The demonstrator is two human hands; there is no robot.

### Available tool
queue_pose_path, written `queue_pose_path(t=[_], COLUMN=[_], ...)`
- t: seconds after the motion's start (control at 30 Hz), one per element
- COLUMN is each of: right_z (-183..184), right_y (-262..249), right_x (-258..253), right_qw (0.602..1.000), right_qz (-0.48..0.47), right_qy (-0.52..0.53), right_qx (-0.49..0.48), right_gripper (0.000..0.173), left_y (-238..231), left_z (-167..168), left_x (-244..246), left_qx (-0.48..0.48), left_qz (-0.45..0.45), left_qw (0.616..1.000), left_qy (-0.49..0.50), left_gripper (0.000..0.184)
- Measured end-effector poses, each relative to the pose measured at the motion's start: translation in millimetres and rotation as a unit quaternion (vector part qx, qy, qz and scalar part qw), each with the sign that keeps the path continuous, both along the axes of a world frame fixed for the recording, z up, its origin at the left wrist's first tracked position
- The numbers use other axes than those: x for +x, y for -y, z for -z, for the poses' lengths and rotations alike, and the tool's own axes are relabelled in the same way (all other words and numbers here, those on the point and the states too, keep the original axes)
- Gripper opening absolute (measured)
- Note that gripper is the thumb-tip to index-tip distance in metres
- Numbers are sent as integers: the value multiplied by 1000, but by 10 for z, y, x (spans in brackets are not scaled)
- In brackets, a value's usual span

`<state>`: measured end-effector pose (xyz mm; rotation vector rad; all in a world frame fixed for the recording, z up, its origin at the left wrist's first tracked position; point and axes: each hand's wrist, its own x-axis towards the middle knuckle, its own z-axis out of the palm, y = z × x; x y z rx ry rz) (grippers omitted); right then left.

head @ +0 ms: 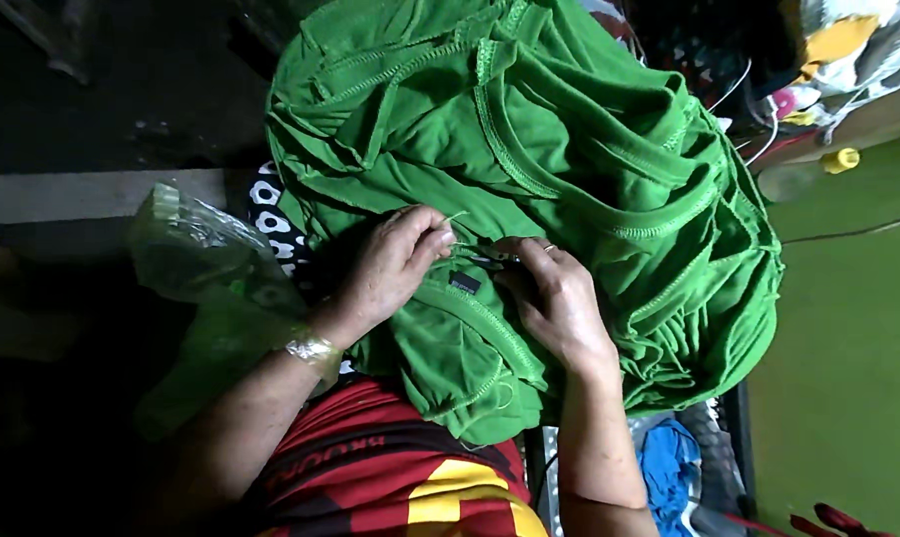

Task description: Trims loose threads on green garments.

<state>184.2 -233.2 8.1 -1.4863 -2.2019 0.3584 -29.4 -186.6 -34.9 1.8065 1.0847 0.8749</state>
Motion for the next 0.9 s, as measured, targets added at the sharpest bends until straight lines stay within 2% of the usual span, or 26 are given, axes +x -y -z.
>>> queue_pose_path(t=[0.1, 0.23, 0.43, 0.67, 0.77, 0.9], right_z=[12, 47, -82, -94, -57, 18], right_y=[-33, -56, -111, -189, -218, -257], right_x=[-4, 56, -54, -102, -52, 76], right_qw=[1000, 998, 999, 997, 998, 994], right_qz=[15, 14, 14, 16, 9, 20], right_qy=[-19, -52, 36, 67, 37, -104], right_qx=[-15, -29, 4, 30, 43, -13], right_gripper=[23, 24, 22, 20, 20, 20], left_y=[45, 39, -23, -41, -54, -44], left_z=[-23, 33, 32, 45, 21, 30], left_x=[16, 73, 29, 9, 6, 63], left_qx=[-33, -2, -1, 27, 20, 9], left_qz=[-25, -53, -10, 12, 7, -48], left_qw=[998, 997, 990, 992, 992, 990], left_qy=[36, 47, 141, 125, 125, 130], left_gripper=[21, 20, 17, 22, 23, 19])
